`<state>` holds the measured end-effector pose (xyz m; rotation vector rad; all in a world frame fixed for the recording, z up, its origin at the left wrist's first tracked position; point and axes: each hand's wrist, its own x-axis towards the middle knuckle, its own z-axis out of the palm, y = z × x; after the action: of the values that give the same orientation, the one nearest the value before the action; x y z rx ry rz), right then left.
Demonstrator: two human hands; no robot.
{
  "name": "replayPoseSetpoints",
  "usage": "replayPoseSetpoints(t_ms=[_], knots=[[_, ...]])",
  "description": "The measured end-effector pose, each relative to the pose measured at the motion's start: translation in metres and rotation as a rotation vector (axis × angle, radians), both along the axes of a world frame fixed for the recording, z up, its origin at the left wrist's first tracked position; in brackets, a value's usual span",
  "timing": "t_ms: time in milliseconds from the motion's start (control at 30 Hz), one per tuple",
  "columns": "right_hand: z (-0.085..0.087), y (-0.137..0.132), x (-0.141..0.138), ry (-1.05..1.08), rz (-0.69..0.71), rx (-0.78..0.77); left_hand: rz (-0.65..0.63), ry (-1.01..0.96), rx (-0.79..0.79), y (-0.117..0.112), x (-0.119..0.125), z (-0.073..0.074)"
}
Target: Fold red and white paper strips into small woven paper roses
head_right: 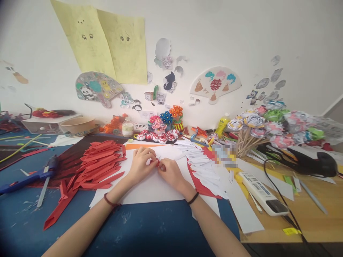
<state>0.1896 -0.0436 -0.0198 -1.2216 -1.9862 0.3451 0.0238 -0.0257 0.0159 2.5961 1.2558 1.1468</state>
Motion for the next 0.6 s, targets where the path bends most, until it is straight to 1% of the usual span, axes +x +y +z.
replayPoseSetpoints(t_ms=[167,333,600], knots=[[0.002,-0.004,-0.002,-0.040,-0.010,0.066,0.022,-0.023,0.027,-0.001,0.001,0.001],[0.007,-0.009,-0.004,-0.089,-0.054,0.111,0.048,-0.050,0.012,0.000,-0.004,0.002],[0.007,-0.011,-0.003,-0.137,-0.108,0.045,0.080,-0.031,-0.032,-0.002,-0.006,0.001]])
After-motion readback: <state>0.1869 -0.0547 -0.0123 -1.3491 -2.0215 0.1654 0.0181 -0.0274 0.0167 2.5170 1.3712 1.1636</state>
